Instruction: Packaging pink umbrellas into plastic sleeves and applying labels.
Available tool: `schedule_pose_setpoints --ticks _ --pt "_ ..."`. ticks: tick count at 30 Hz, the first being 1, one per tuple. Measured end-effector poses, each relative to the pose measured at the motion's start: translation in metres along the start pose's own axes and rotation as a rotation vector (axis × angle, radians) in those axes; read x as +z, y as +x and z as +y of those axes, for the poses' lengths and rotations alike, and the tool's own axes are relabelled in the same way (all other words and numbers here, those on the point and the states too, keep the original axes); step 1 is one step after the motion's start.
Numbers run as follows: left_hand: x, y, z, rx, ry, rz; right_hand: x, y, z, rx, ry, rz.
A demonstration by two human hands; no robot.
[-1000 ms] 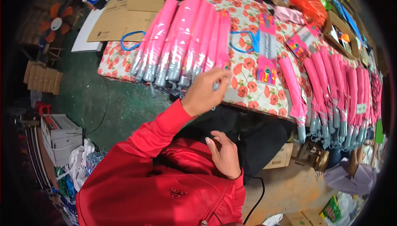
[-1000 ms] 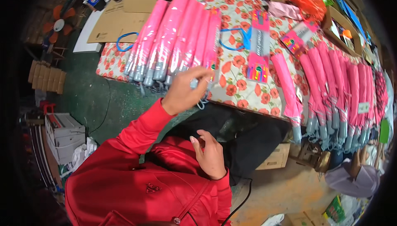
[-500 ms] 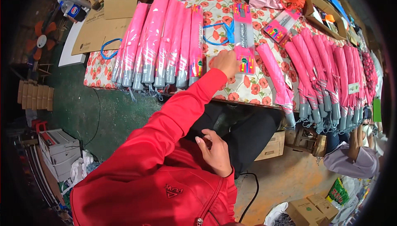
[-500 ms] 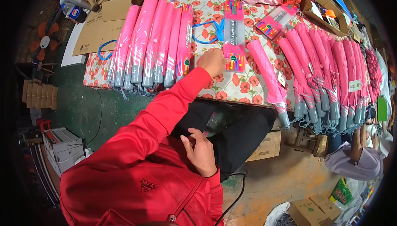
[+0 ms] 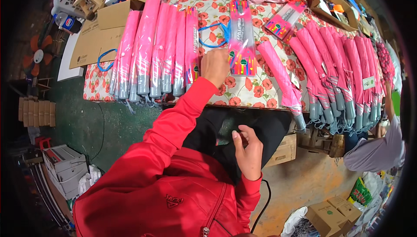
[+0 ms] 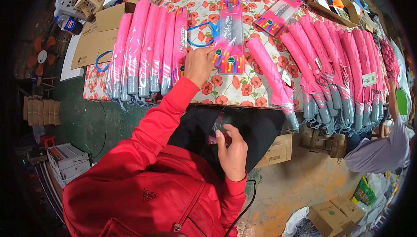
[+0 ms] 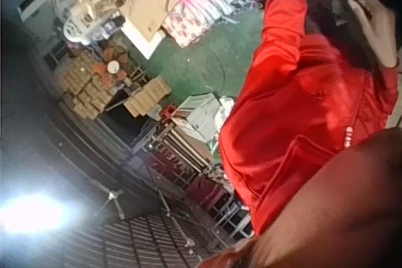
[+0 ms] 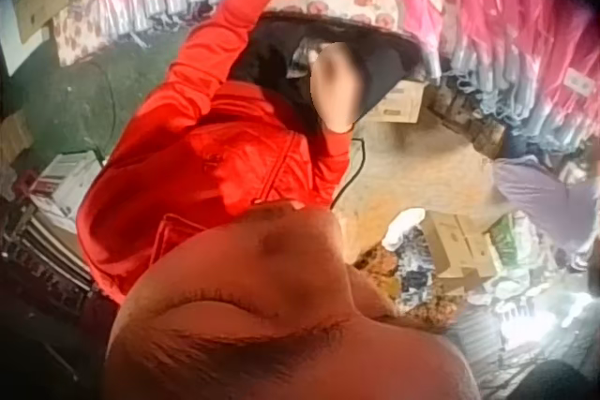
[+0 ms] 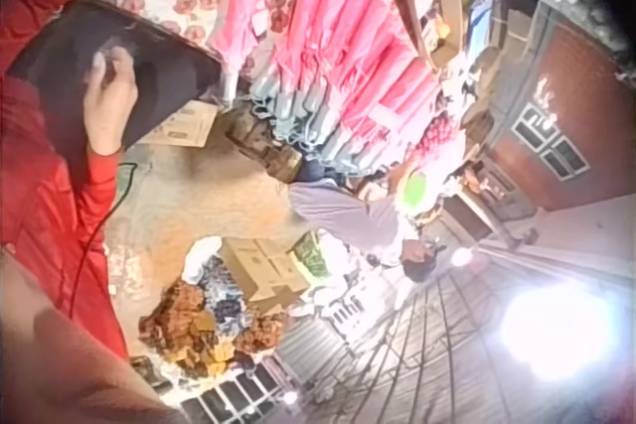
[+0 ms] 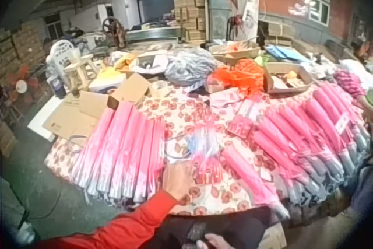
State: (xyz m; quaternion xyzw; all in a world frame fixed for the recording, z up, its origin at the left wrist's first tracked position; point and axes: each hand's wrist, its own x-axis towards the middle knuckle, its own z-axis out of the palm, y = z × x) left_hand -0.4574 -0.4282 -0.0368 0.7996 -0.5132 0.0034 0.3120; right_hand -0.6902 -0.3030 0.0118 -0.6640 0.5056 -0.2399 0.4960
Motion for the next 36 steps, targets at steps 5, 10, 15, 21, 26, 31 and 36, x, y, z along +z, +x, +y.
schedule_pose_setpoints --ticks 5,10,15,21,26,31,36 --pt "-0.001 0.002 -0.002 -0.265 -0.529 -0.026 -0.010 0.008 0.003 -0.008 -0.017 0.072" --pt "0.000 0.007 -0.006 -0.533 -0.890 -0.319 -0.013 0.014 0.010 -0.007 -0.013 0.111" --pt "0.010 0.003 -0.016 -0.233 -0.561 -0.138 -0.021 0.023 0.010 0.001 -0.046 0.142" --pt "-0.005 0.005 -0.011 -0.038 -0.189 0.040 -0.026 0.028 0.023 -0.024 -0.041 0.244" --pt "-0.013 0.012 -0.016 -0.403 -0.631 -0.247 -0.024 0.028 0.024 -0.021 -0.033 0.210" --pt "-0.016 0.021 -0.024 -0.659 -1.467 -0.489 -0.020 0.023 0.021 0.007 -0.008 0.146" --pt "-0.030 0.034 -0.022 -0.644 -1.681 -0.688 -0.020 0.017 0.019 0.042 -0.018 0.092"
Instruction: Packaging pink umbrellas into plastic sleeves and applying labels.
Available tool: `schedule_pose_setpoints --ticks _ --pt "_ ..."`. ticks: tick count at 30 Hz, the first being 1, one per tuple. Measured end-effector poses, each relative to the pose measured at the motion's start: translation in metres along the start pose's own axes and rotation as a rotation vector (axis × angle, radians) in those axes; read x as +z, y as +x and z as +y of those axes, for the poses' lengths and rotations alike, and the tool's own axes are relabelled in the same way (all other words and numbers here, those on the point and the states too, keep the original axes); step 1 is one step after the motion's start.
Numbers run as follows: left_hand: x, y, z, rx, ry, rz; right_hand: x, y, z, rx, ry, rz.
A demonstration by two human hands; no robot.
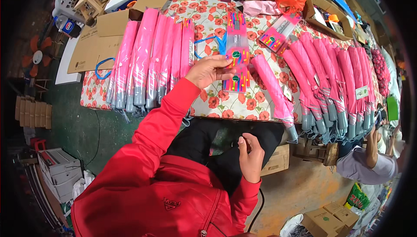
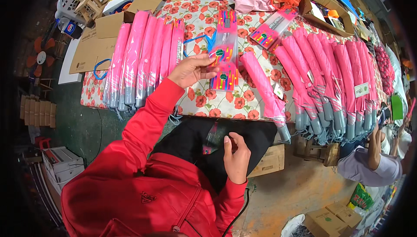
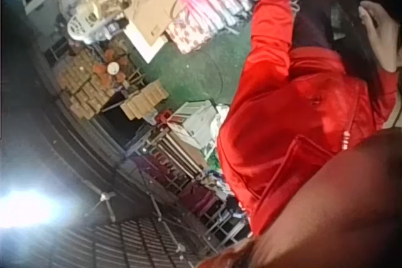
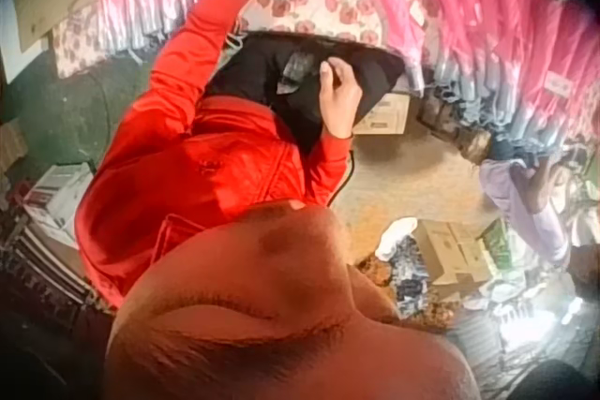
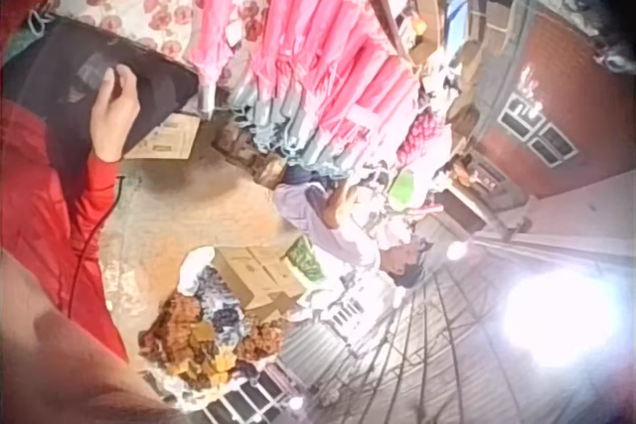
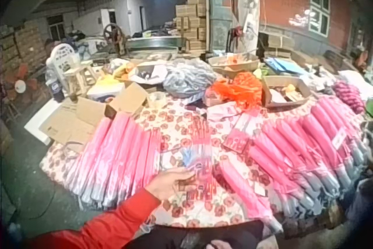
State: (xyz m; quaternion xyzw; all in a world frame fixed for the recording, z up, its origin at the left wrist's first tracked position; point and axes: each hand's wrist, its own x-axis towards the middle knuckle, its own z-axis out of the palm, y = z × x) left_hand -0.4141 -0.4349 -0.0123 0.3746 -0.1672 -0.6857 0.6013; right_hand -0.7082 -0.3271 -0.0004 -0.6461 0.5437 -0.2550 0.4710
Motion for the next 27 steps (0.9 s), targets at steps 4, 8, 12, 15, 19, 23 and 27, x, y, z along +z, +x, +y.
schedule_pose_setpoints --ticks 4,8,12,15,19,23,27 --pt "0.018 -0.019 0.006 0.126 0.018 0.020 -0.002 0.000 0.000 0.015 0.002 0.026" --pt "0.005 -0.032 -0.005 0.030 0.308 0.140 -0.001 0.003 0.006 0.043 0.023 0.044" --pt "-0.004 -0.052 -0.028 -0.087 0.246 0.158 0.004 0.008 0.011 -0.092 -0.009 0.249" --pt "-0.003 -0.076 -0.030 -0.168 0.211 0.089 -0.005 0.020 0.007 -0.140 -0.082 0.524" --pt "-0.001 -0.102 -0.035 -0.175 0.160 -0.037 -0.038 0.051 0.014 -0.356 -0.633 0.754" --pt "0.001 -0.118 -0.043 -0.223 0.279 0.025 -0.055 0.069 0.054 0.019 -0.898 0.516" --pt "-0.032 -0.129 -0.068 -0.231 0.574 0.108 -0.056 0.042 0.059 0.003 -0.801 0.411"
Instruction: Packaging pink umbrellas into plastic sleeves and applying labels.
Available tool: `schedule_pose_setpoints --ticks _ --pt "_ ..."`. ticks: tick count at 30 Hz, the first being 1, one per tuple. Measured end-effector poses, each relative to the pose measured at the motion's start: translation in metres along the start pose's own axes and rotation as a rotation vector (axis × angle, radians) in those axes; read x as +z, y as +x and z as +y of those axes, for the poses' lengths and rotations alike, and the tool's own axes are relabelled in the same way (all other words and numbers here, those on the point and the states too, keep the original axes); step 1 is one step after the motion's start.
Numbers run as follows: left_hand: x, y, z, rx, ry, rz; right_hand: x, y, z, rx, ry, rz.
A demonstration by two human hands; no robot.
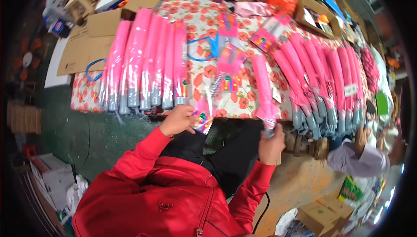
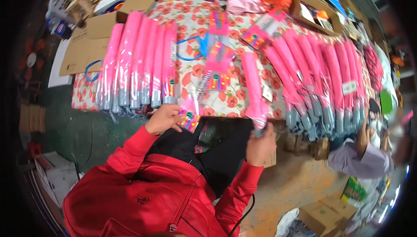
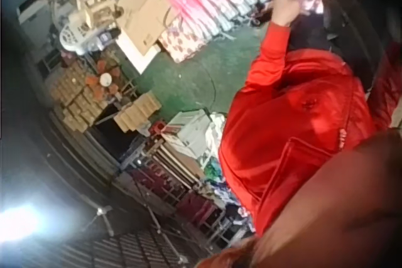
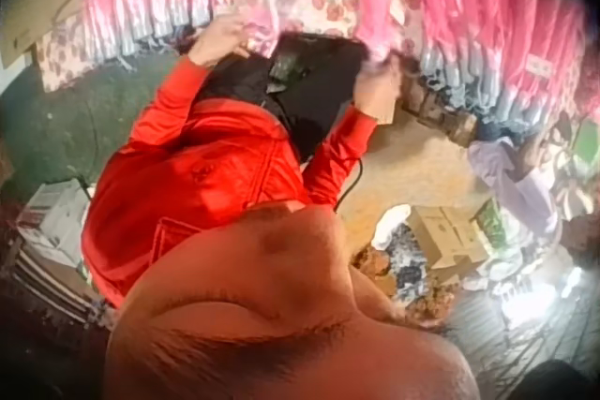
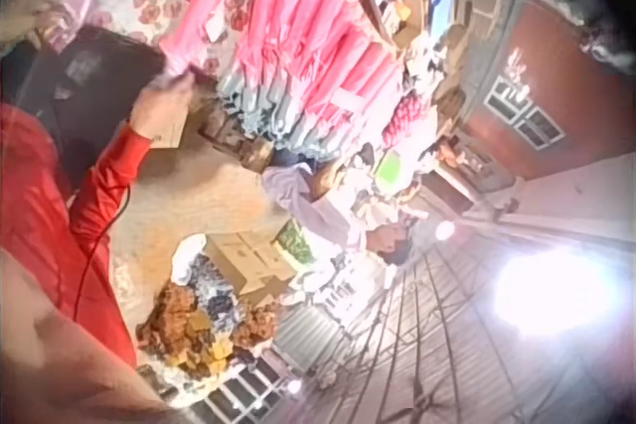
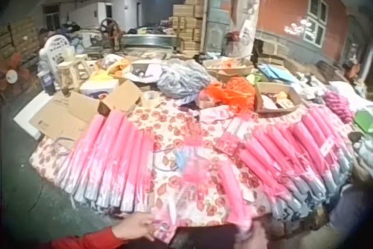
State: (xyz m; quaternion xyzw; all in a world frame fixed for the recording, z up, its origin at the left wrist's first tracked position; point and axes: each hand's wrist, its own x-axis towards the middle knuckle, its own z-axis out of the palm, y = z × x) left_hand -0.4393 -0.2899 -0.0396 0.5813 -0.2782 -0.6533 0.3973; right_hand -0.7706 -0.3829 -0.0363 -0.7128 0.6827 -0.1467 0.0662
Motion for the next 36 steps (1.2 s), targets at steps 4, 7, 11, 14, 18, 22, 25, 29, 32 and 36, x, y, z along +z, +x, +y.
schedule_pose_setpoints --ticks 4,7,11,14,18,22,25,29,32,36 --pt "-0.004 -0.010 -0.007 0.126 -0.200 0.028 -0.001 -0.030 -0.042 0.046 0.399 -0.209" --pt "-0.008 -0.015 -0.005 0.034 -0.076 0.099 0.026 -0.052 -0.061 0.257 0.767 -0.358" --pt "0.008 0.002 -0.012 -0.019 -0.167 0.105 0.030 -0.073 -0.064 0.456 1.062 -0.421" --pt "0.015 0.002 -0.011 0.021 -0.236 0.088 0.030 -0.087 -0.063 0.409 1.075 -0.273" --pt "0.024 -0.007 0.003 0.132 -0.329 0.052 0.022 -0.092 -0.067 0.376 1.150 -0.157" --pt "0.028 -0.030 0.040 0.373 -0.357 -0.020 -0.013 -0.093 -0.082 0.408 1.376 -0.222" --pt "0.021 -0.036 0.060 0.455 -0.354 -0.159 -0.029 -0.092 -0.084 0.364 1.367 -0.168" --pt "0.017 -0.033 0.078 0.541 -0.367 -0.156 -0.045 -0.096 -0.085 0.236 1.201 -0.017" --pt "0.011 -0.029 0.096 0.638 -0.396 -0.111 -0.052 -0.104 -0.080 0.141 1.028 0.104" --pt "-0.018 -0.029 0.124 0.820 -0.270 0.087 -0.054 -0.115 -0.075 -0.021 0.873 0.248"
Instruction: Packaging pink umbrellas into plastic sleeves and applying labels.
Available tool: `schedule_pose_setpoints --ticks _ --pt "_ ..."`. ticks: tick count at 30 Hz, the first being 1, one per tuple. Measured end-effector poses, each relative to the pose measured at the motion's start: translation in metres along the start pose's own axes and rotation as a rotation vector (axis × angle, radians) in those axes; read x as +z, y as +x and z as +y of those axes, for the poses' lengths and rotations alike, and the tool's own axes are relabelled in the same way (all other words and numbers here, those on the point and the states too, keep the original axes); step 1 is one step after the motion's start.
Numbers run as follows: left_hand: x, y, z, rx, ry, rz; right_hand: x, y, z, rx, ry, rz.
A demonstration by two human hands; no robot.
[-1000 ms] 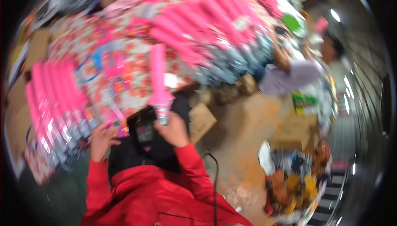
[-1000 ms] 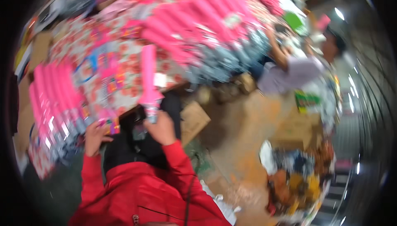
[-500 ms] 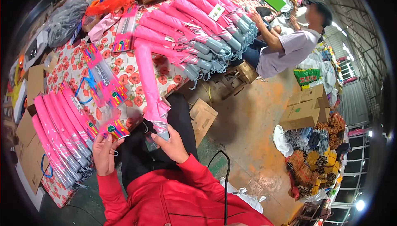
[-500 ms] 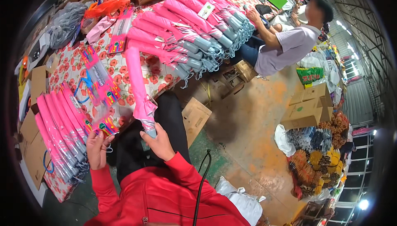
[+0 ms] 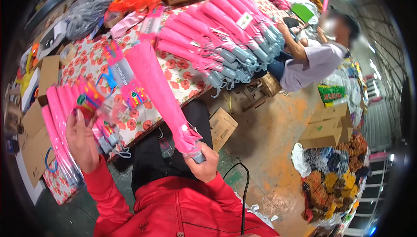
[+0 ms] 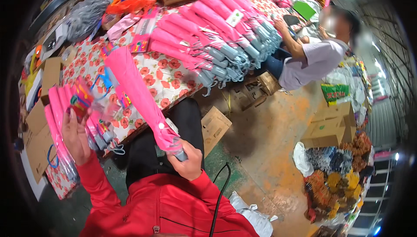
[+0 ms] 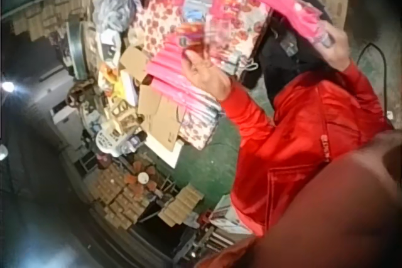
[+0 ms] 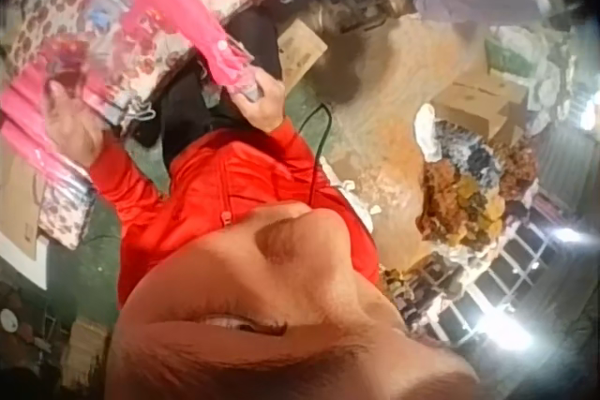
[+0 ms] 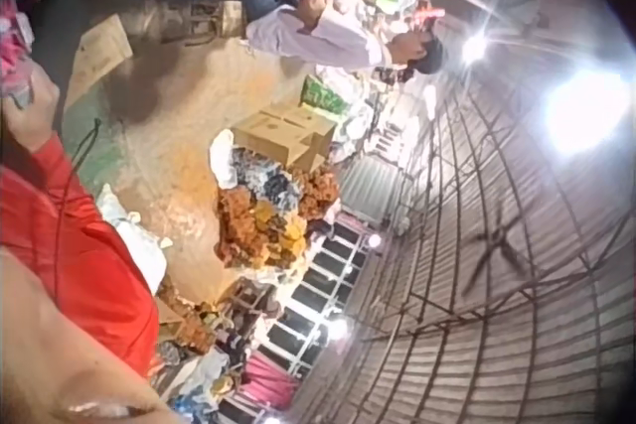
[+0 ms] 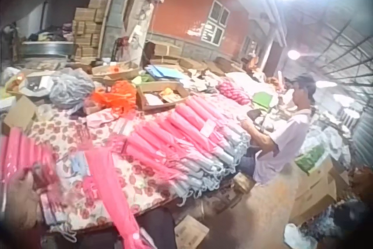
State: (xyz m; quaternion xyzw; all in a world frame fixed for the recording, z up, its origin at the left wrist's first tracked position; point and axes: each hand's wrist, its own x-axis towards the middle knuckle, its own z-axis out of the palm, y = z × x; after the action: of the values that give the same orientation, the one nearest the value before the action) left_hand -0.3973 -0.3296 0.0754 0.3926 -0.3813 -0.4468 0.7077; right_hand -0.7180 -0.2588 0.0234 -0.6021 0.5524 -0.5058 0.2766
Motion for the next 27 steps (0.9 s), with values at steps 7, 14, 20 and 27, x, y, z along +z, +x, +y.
schedule_pose_setpoints --ticks 7,14,20,27 --pt "0.040 0.015 0.008 0.029 0.302 0.318 0.010 -0.011 0.020 -0.578 -0.165 0.425" --pt "0.055 0.012 0.022 0.130 -0.114 0.228 -0.023 -0.028 0.034 -0.595 -0.063 0.080" --pt "0.047 0.013 0.019 0.078 -0.071 0.233 -0.022 -0.020 0.029 -0.567 -0.144 0.031" --pt "0.053 0.015 0.028 0.012 -0.176 0.180 -0.033 -0.012 0.014 -0.456 -0.152 -0.096"
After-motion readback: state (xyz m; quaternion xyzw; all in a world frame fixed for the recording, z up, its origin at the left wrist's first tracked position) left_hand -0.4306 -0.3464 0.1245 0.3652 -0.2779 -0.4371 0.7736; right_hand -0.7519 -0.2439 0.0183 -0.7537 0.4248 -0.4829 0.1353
